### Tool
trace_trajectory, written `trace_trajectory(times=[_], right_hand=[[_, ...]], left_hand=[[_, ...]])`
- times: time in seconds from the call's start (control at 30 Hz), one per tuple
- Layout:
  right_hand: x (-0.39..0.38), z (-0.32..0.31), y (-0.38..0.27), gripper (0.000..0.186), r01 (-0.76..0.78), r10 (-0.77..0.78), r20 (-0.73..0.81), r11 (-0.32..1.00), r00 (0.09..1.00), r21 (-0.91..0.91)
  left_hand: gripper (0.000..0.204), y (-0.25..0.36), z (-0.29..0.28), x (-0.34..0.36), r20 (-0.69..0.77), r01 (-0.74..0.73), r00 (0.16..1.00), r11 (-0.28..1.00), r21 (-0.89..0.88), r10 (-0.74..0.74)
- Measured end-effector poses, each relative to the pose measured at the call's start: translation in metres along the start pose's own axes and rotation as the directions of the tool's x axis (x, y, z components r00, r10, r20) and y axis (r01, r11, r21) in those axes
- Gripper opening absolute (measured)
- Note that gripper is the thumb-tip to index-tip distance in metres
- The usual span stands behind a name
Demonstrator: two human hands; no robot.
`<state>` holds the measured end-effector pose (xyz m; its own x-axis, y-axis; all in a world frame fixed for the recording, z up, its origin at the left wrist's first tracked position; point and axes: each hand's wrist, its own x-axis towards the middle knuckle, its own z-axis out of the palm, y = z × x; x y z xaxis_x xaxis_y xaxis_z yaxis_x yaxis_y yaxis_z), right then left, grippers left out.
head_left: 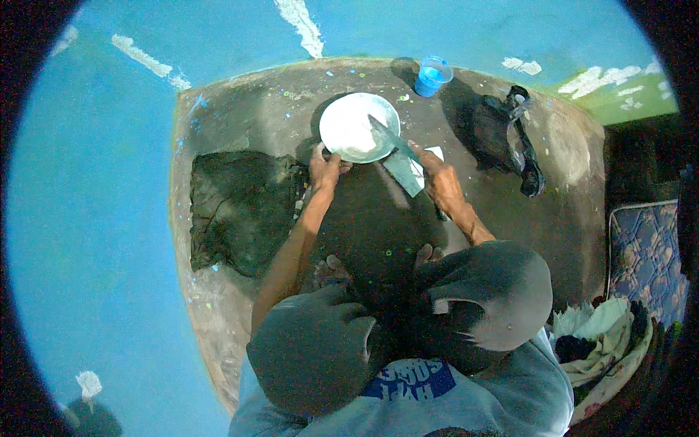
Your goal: The person pours blue liquid from a cup into a white bowl containing white powder, then uses a putty knife to scrape the sides and mix the contents into a paste. The person continues to stir the mixture thoroughly.
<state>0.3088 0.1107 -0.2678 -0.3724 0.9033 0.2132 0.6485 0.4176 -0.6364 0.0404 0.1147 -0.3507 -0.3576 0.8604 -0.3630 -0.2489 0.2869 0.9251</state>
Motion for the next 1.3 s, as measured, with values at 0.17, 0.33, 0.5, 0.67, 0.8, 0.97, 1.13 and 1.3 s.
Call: trace_trajectory(times=[0.17,0.33,0.5,0.67,0.8,0.97,1.13,1.3], right_hand=[[-0.021,-0.067,-0.019,0.045,-0.116,0.165,-0.314,0.979,0.935,0.169],[-0.058,-0.189,0.000,0.038,-0.424,0.328,-0.531,0.903,0.782,-0.067],[-0.038,-0.241,0.136,0.039,-0.336,0.260,-0.267,0.894,0.928,-0.297],[0.030,-0.221,0.138,0.032,-0.378,0.340,-0.194,0.901,0.920,-0.213],[0.009,-0.148,0.136,0.028,-0.216,0.000,-0.493,0.900,0.870,-0.380],[-0.050,0.010,0.088,0.055,-0.269,0.521,0.236,0.716,0.820,-0.644],[-0.082,0.033,0.121,0.063,-0.269,0.436,0.208,0.797,0.875,-0.542],[-0.042,-0.052,0.079,0.059,-0.096,0.201,0.154,0.854,0.967,-0.511]], left_hand=[[0.049,0.003,-0.011,-0.004,0.045,0.035,0.998,0.999,-0.006,-0.035],[0.049,-0.002,-0.012,-0.006,0.031,0.006,0.999,0.999,-0.048,-0.004],[0.047,-0.009,0.000,-0.002,0.064,0.001,0.998,0.998,-0.071,0.004],[0.048,0.003,-0.012,-0.010,0.068,0.024,0.997,1.000,0.003,-0.024],[0.048,-0.001,-0.015,-0.005,0.020,0.041,0.999,0.999,-0.005,-0.041],[0.047,-0.003,-0.007,-0.008,-0.025,0.028,0.999,0.998,-0.050,-0.029],[0.047,-0.011,-0.008,-0.003,0.050,-0.007,0.999,0.998,-0.067,0.011],[0.052,-0.008,-0.018,-0.007,0.020,0.006,1.000,0.994,-0.107,-0.004]])
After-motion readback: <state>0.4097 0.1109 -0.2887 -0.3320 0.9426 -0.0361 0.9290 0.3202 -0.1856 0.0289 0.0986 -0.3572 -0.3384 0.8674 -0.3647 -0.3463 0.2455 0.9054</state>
